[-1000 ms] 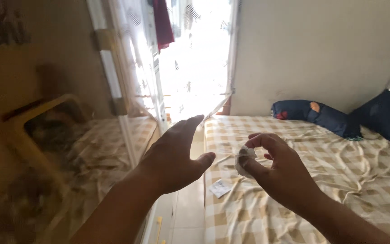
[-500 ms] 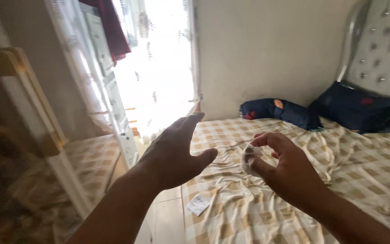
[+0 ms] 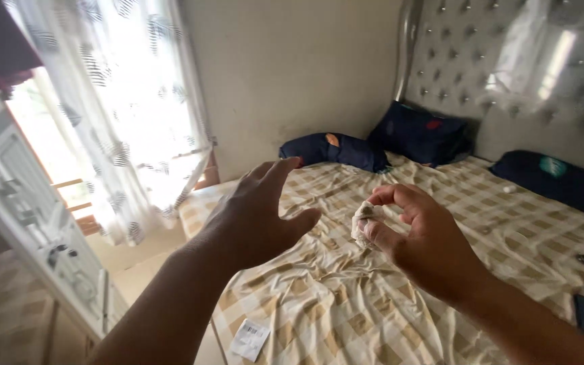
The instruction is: The person wipes the exterior of a white wardrobe with a white tissue, moving from the side edge to the door panels and handles. The camera follows the hands as they clean different sections of the wardrobe surface.
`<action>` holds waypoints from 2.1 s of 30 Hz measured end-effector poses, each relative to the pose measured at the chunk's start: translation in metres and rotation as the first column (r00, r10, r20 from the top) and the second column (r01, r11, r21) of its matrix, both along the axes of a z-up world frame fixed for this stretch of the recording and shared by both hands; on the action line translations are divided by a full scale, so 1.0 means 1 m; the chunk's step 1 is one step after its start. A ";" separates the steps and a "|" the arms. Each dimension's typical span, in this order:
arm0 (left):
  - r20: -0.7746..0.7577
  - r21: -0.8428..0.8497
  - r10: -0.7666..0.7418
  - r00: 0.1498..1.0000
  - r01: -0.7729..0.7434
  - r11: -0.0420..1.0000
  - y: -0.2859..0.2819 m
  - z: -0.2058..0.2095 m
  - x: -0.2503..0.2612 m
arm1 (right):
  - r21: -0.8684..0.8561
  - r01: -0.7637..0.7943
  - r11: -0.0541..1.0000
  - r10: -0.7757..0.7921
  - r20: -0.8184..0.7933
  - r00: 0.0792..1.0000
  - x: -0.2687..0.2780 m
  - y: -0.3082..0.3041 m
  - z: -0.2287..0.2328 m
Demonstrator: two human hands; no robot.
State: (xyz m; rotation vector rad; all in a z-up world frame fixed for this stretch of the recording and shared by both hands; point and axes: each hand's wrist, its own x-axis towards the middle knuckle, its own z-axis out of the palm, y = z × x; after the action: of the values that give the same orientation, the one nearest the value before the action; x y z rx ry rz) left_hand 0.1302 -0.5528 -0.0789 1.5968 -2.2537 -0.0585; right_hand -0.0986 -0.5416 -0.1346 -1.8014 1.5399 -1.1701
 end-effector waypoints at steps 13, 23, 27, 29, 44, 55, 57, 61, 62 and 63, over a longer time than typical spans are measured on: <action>-0.026 0.089 -0.039 0.999 0.041 0.995 -0.119 -0.013 0.087 | 0.001 0.043 0.999 -0.043 -0.042 0.998 0.093 -0.074 0.002; -0.024 0.086 -0.097 0.995 0.099 0.991 -0.144 -0.009 0.086 | 0.043 0.104 0.994 -0.099 -0.106 0.989 0.094 -0.093 0.017; -0.005 0.069 -0.121 0.993 0.121 0.990 -0.148 -0.009 0.080 | -0.029 0.079 0.996 -0.083 -0.163 0.983 0.077 -0.106 0.009; 0.008 0.069 -0.111 0.994 0.110 0.992 -0.145 -0.006 0.075 | 0.023 0.099 0.995 -0.094 -0.155 0.983 0.069 -0.105 0.013; -0.012 0.084 -0.153 0.988 0.153 0.985 -0.182 -0.029 0.053 | 0.202 0.254 0.946 -0.231 -0.134 0.964 0.036 -0.122 -0.003; 0.032 0.246 -0.133 0.991 0.121 0.962 -0.326 -0.045 0.137 | 0.349 0.425 0.835 -0.402 -0.140 0.905 0.111 -0.208 -0.004; 0.021 0.272 -0.160 0.987 0.148 0.951 -0.349 -0.037 0.147 | 0.301 0.437 0.848 -0.392 -0.200 0.898 0.122 -0.231 -0.002; -0.001 0.245 -0.181 0.984 0.175 0.954 -0.381 -0.031 0.168 | 0.292 0.455 0.841 -0.401 -0.226 0.887 0.147 -0.263 0.009; 0.000 0.238 -0.178 0.984 0.173 0.956 -0.385 -0.028 0.172 | 0.304 0.471 0.828 -0.410 -0.245 0.879 0.153 -0.270 0.011; 0.001 0.231 -0.176 0.984 0.171 0.958 -0.388 -0.025 0.176 | 0.316 0.487 0.814 -0.417 -0.263 0.870 0.159 -0.276 0.013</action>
State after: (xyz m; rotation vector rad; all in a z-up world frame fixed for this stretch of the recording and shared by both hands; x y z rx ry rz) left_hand 0.3064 -0.9412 -0.1043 1.5087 -2.4751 -0.3640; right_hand 0.0605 -0.8181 -0.1214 -1.3489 2.2205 -0.8312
